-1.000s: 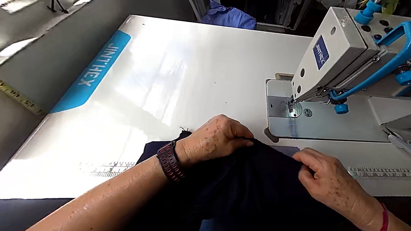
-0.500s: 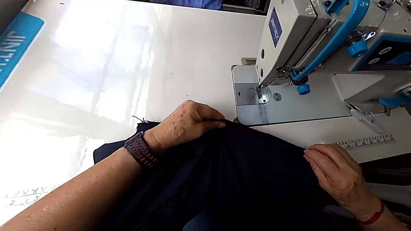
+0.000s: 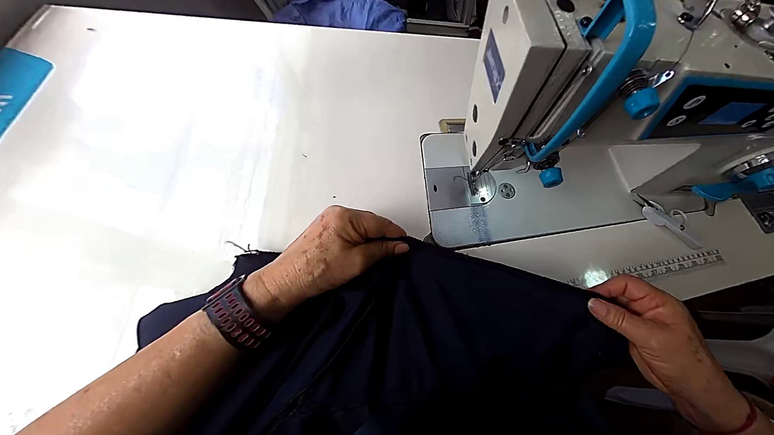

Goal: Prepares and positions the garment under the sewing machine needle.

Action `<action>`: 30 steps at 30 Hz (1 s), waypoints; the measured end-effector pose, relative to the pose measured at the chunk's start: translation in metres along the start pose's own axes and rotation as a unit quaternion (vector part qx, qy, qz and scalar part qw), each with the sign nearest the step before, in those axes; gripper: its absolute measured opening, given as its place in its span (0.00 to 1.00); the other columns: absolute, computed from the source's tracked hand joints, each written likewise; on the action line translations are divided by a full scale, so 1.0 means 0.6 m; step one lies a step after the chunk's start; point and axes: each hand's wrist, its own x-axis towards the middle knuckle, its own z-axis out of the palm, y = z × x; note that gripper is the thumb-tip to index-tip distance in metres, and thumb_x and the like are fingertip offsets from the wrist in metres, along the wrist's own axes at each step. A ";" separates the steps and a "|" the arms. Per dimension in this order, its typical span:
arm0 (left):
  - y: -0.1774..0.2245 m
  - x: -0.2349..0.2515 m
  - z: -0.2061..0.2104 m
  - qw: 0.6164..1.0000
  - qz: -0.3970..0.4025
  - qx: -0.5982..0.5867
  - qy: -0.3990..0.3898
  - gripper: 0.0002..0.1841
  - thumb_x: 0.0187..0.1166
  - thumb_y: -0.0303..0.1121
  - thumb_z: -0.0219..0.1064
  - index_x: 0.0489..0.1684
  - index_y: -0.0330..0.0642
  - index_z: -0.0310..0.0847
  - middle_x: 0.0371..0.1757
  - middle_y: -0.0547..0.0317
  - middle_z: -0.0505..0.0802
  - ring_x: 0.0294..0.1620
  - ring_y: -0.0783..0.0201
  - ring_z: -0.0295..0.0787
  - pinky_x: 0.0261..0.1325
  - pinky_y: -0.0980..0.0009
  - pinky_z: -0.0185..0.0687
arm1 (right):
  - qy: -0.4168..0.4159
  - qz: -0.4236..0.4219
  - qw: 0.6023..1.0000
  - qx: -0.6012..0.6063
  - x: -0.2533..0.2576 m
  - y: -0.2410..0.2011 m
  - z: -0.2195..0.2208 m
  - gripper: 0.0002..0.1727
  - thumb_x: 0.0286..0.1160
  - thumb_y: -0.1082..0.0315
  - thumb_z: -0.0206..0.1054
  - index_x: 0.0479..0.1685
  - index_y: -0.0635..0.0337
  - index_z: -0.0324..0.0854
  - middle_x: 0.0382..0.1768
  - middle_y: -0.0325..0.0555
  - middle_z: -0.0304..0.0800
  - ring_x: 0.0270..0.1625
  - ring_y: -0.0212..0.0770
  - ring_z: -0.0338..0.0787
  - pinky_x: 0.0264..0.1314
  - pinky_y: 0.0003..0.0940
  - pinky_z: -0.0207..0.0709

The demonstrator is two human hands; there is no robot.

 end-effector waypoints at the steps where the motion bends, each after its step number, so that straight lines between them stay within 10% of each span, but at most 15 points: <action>1: 0.000 0.004 0.008 1.000 -0.007 0.013 0.007 0.07 0.70 0.35 0.70 0.30 0.48 0.95 0.28 0.75 0.94 0.31 0.89 0.86 0.36 0.87 0.80 | 0.001 0.058 0.996 0.063 0.007 -0.019 -0.003 0.06 0.68 0.75 0.68 0.29 0.53 0.87 0.24 0.34 0.89 0.28 0.25 0.86 0.34 0.20 0.81; 5: -0.007 0.033 0.038 0.995 -0.019 0.100 0.019 0.11 0.72 0.40 0.68 0.34 0.47 0.96 0.29 0.64 0.95 0.32 0.70 0.92 0.36 0.60 0.85 | 0.066 -0.127 0.970 -0.195 0.072 -0.005 -0.020 0.01 0.76 0.74 0.69 0.39 0.61 0.83 0.28 0.37 0.85 0.30 0.26 0.83 0.34 0.21 0.77; 7: -0.013 0.049 0.048 0.993 -0.026 0.115 0.019 0.10 0.73 0.39 0.69 0.34 0.45 0.95 0.28 0.58 0.95 0.32 0.60 0.93 0.36 0.48 0.82 | 0.091 -0.257 0.891 -0.363 0.113 0.039 -0.051 0.10 0.72 0.65 0.73 0.39 0.65 0.90 0.38 0.50 0.91 0.43 0.46 0.90 0.47 0.42 0.83; 12: -0.026 0.057 0.042 0.992 -0.029 0.120 0.030 0.13 0.72 0.41 0.66 0.32 0.44 0.95 0.29 0.58 0.95 0.32 0.62 0.94 0.35 0.50 0.84 | 0.171 -0.200 0.847 -0.461 0.132 0.100 -0.156 0.16 0.78 0.63 0.71 0.56 0.65 0.91 0.63 0.61 0.89 0.68 0.66 0.85 0.64 0.66 0.76; 19: -0.015 0.057 0.030 0.994 -0.062 0.086 -0.020 0.13 0.74 0.36 0.68 0.38 0.36 0.95 0.36 0.45 0.97 0.38 0.53 0.95 0.42 0.45 0.84 | 0.119 -0.197 0.819 -0.525 0.079 0.104 -0.253 0.19 0.66 0.74 0.74 0.59 0.69 0.89 0.36 0.59 0.91 0.39 0.58 0.93 0.45 0.52 0.87; 23: -0.010 0.060 0.014 0.991 -0.088 0.046 -0.089 0.14 0.80 0.32 0.67 0.46 0.27 0.92 0.44 0.33 0.95 0.47 0.46 0.94 0.54 0.45 0.84 | 0.341 -0.041 0.926 -0.155 0.059 0.085 -0.284 0.18 0.72 0.81 0.70 0.61 0.73 0.81 0.36 0.49 0.90 0.35 0.36 0.90 0.41 0.32 0.86; 26: -0.007 0.061 0.011 0.987 -0.113 0.040 -0.107 0.15 0.82 0.32 0.67 0.49 0.24 0.90 0.47 0.30 0.94 0.50 0.45 0.94 0.60 0.47 0.83 | 0.436 0.036 0.884 0.167 0.105 0.068 -0.312 0.08 0.78 0.81 0.64 0.47 0.60 0.74 0.30 0.39 0.90 0.27 0.33 0.92 0.34 0.30 0.90; 30: -0.008 0.059 0.010 0.986 -0.117 0.040 -0.108 0.16 0.83 0.32 0.66 0.49 0.24 0.90 0.47 0.31 0.94 0.50 0.48 0.93 0.60 0.50 0.83 | 0.429 0.069 0.868 0.242 0.173 0.082 -0.334 0.11 0.78 0.81 0.63 0.52 0.61 0.69 0.33 0.44 0.86 0.27 0.35 0.91 0.36 0.31 0.90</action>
